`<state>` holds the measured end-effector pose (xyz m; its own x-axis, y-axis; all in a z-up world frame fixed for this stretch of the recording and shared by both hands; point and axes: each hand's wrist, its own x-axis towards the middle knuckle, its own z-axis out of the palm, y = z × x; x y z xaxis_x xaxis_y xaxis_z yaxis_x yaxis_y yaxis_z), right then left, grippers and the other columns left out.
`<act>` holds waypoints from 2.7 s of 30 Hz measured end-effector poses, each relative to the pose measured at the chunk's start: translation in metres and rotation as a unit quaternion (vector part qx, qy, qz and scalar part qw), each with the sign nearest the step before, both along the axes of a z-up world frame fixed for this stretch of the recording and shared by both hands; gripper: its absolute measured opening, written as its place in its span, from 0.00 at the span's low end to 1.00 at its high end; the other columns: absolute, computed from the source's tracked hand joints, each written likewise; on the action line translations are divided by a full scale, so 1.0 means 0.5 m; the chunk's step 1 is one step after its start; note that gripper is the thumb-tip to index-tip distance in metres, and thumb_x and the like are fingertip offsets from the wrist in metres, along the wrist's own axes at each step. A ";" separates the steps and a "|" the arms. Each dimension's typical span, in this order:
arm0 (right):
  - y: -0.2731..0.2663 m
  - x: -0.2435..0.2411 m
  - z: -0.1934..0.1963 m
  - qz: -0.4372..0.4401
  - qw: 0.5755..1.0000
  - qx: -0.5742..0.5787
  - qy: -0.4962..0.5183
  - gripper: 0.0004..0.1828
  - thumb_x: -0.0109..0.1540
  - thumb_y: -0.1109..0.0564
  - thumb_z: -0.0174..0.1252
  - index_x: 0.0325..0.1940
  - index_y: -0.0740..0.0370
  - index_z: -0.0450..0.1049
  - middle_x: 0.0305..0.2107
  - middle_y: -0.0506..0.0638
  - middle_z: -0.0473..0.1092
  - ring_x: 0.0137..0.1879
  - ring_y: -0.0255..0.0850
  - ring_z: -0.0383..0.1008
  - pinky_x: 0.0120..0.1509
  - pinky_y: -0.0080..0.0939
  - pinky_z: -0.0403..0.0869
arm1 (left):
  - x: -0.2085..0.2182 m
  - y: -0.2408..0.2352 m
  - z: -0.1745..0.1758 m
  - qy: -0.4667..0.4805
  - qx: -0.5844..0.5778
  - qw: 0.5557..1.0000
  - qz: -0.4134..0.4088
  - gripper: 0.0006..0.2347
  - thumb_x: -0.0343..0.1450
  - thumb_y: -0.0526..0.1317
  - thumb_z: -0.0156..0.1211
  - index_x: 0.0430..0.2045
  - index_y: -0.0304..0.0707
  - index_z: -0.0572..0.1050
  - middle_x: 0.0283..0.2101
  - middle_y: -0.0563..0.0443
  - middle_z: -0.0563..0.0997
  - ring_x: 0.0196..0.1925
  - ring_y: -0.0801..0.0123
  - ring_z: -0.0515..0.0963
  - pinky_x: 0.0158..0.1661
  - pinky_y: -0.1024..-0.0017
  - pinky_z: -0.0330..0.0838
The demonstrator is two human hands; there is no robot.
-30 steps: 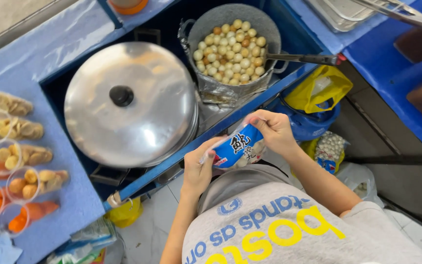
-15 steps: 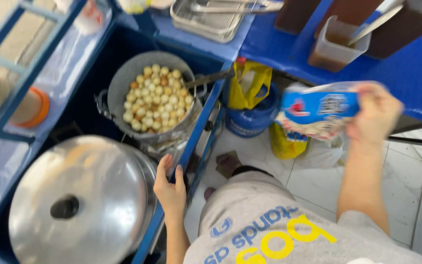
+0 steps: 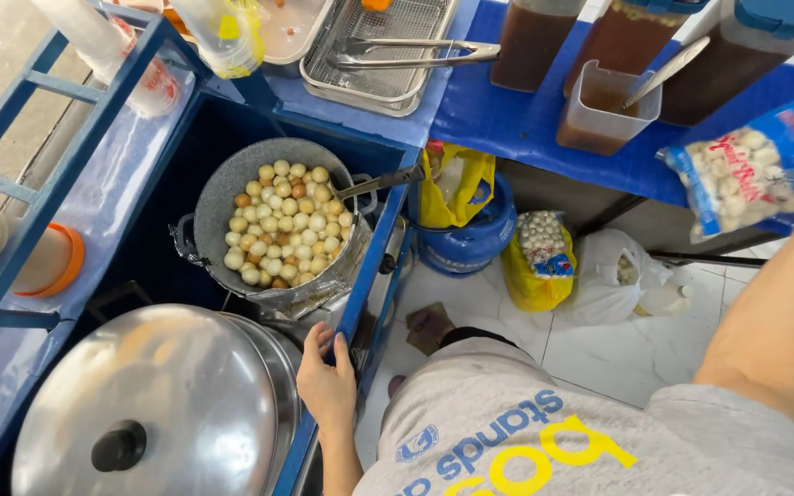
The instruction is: The person is stirring food in a large pot on a stove and then refilling a sauce bottle from a plastic bag.
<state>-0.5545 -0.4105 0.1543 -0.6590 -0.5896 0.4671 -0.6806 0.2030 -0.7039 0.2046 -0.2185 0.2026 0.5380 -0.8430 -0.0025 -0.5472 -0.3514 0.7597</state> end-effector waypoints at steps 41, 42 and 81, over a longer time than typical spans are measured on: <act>0.024 0.875 -0.553 0.673 0.477 0.542 0.160 0.13 0.64 0.58 0.55 0.49 0.51 0.82 0.37 0.59 0.80 0.46 0.59 0.82 0.52 0.55 0.77 | -0.236 0.063 -0.212 -0.113 -0.275 0.940 0.165 0.07 0.66 0.34 0.67 0.36 0.46 0.81 0.36 0.60 0.82 0.39 0.64 0.82 0.43 0.70 0.76; 0.022 0.868 -0.596 0.668 0.465 0.552 0.181 0.13 0.64 0.57 0.55 0.49 0.49 0.83 0.38 0.58 0.81 0.47 0.58 0.82 0.52 0.55 0.77 | -0.277 0.076 -0.261 -0.084 -0.220 0.959 0.157 0.06 0.67 0.37 0.68 0.35 0.48 0.80 0.35 0.62 0.81 0.38 0.67 0.82 0.42 0.72 0.76; 0.118 1.084 -1.127 0.588 0.575 0.569 0.005 0.34 0.59 0.39 0.67 0.53 0.74 0.79 0.48 0.71 0.76 0.62 0.62 0.73 0.63 0.59 0.72 | -0.396 0.329 -0.924 0.203 0.563 0.791 0.125 0.37 0.62 0.55 0.65 0.65 0.46 0.56 0.58 0.35 0.68 0.55 0.33 0.79 0.55 0.49 0.77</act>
<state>-0.0123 -0.3516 -0.4094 0.5061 -0.5530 -0.6619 -0.8218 -0.0765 -0.5646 0.0068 -0.0538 -0.2592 0.4492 -0.0508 -0.8920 -0.1451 -0.9893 -0.0167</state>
